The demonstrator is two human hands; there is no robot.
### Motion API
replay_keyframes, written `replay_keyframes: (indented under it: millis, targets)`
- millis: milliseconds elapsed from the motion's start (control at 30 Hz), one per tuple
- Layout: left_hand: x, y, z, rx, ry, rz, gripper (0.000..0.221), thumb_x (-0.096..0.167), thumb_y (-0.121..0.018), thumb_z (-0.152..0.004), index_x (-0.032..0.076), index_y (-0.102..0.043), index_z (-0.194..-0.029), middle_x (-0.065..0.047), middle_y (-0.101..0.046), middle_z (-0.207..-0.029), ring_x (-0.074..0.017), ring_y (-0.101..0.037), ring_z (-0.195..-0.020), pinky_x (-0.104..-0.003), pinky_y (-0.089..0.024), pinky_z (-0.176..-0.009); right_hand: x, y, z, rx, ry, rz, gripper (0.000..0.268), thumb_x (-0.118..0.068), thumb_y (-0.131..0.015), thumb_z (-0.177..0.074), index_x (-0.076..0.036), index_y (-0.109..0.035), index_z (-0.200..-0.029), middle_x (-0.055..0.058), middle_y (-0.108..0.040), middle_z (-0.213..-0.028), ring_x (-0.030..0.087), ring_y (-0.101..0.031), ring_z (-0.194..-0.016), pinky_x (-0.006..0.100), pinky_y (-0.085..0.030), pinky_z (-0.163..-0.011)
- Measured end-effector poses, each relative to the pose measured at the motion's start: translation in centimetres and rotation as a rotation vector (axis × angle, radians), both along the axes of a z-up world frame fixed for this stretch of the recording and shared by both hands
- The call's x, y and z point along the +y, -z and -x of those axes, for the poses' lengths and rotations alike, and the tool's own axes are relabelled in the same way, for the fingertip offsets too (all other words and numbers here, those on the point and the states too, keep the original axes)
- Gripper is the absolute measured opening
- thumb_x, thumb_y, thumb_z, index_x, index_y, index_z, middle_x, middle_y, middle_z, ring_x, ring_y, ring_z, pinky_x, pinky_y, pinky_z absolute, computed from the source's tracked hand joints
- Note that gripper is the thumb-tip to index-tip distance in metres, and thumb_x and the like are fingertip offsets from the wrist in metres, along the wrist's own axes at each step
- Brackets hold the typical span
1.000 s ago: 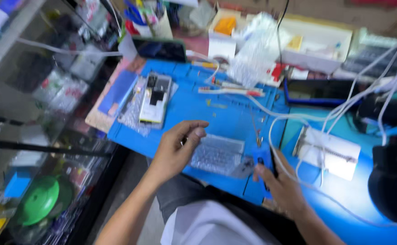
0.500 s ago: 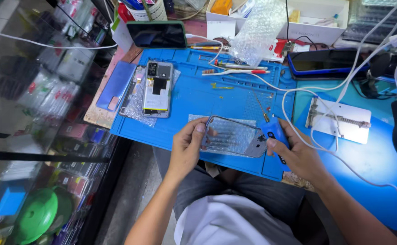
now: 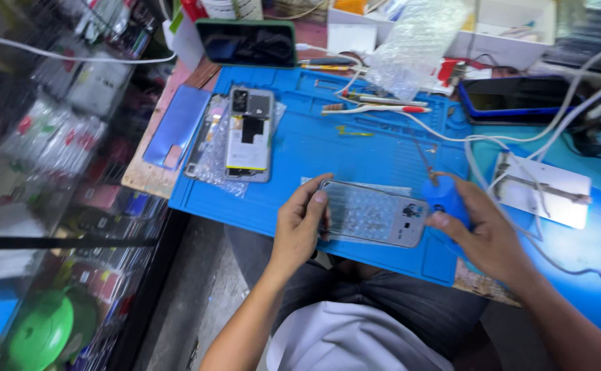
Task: The person manipulates the frame and internal chassis of a disassembled mobile phone, uses a soldering iron to apply heat to the metal components, and handles a blue translucent part on the workbench.
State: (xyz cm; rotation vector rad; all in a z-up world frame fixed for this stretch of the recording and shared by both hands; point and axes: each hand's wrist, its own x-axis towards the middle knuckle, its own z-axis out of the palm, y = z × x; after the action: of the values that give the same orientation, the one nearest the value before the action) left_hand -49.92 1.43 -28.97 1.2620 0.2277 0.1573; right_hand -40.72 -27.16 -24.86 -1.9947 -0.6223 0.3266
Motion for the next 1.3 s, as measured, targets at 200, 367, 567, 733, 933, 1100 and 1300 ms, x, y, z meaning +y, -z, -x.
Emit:
replay_keyframes:
  millis: [200,367,567,733,933,1100,1300]
  targets:
    - [0.8,-0.2,-0.2,0.092,0.062,-0.033,0.038,0.024,-0.054,-0.105,0.007,-0.061,-0.138,0.002,-0.065,-0.085,-0.0039,-0.06,-0.073,-0.021,-0.049,-0.053,0.7,-3.5,1.0,0.071,0.055,0.581,0.073,-0.031,-0.075,-0.091,-0.02,-0.049,-0.159,0.011,-0.073,-0.107,0.025,-0.058,-0.057,0.039,-0.051,-0.058]
    - [0.6,0.2,0.0,0.042,0.03,-0.061,0.036,0.024,-0.055,-0.108,0.006,-0.063,-0.137,0.001,-0.064,-0.083,-0.0042,-0.057,-0.07,-0.02,-0.049,-0.053,1.8,-4.1,1.9,-0.36,-0.174,0.461,0.066,-0.033,-0.073,-0.084,-0.012,-0.056,-0.144,0.012,-0.073,-0.111,0.026,-0.07,-0.072,0.034,-0.056,-0.063]
    - [0.8,0.1,0.4,0.012,0.057,-0.057,0.034,0.023,-0.055,-0.109,0.006,-0.063,-0.137,0.0,-0.065,-0.084,-0.0051,-0.058,-0.072,-0.02,-0.048,-0.055,2.4,-4.7,1.5,-0.19,-0.115,0.718,0.069,-0.042,-0.078,-0.081,-0.021,-0.058,-0.144,0.003,-0.075,-0.106,0.023,-0.073,-0.071,0.034,-0.059,-0.065]
    - [0.8,0.2,0.1,-0.007,0.067,-0.071,0.033,0.021,-0.055,-0.11,0.005,-0.062,-0.137,-0.001,-0.065,-0.084,-0.0058,-0.058,-0.073,-0.021,-0.048,-0.056,2.3,-4.5,1.2,-0.236,-0.152,0.543,0.065,-0.033,-0.076,-0.077,-0.013,-0.062,-0.137,0.008,-0.075,-0.103,0.027,-0.073,-0.078,0.036,-0.058,-0.062]
    - [0.9,-0.3,-0.1,0.026,0.081,-0.047,0.032,0.018,-0.054,-0.109,0.005,-0.062,-0.137,-0.002,-0.065,-0.085,-0.0059,-0.058,-0.073,-0.021,-0.048,-0.056,2.6,-4.2,0.8,-0.256,-0.185,0.502,0.065,-0.033,-0.076,-0.078,-0.012,-0.06,-0.137,0.009,-0.074,-0.102,0.027,-0.072,-0.08,0.036,-0.057,-0.064]
    - [1.1,-0.2,-0.1,0.023,0.085,-0.043,0.032,0.018,-0.054,-0.109,0.005,-0.062,-0.137,-0.002,-0.065,-0.086,-0.0065,-0.059,-0.073,-0.021,-0.049,-0.056,2.6,-4.0,0.7,-0.246,-0.206,0.509,0.066,-0.033,-0.076,-0.078,-0.012,-0.06,-0.139,0.009,-0.074,-0.102,0.028,-0.072,-0.08,0.037,-0.057,-0.064]
    - [1.0,-0.4,0.2,-0.002,0.074,-0.079,0.031,0.017,-0.055,-0.111,0.004,-0.062,-0.137,-0.003,-0.065,-0.085,-0.0067,-0.058,-0.073,-0.022,-0.048,-0.058,2.5,-3.9,0.8,-0.227,-0.193,0.478,0.065,-0.033,-0.076,-0.078,-0.012,-0.061,-0.138,0.009,-0.074,-0.104,0.027,-0.073,-0.078,0.036,-0.057,-0.063]
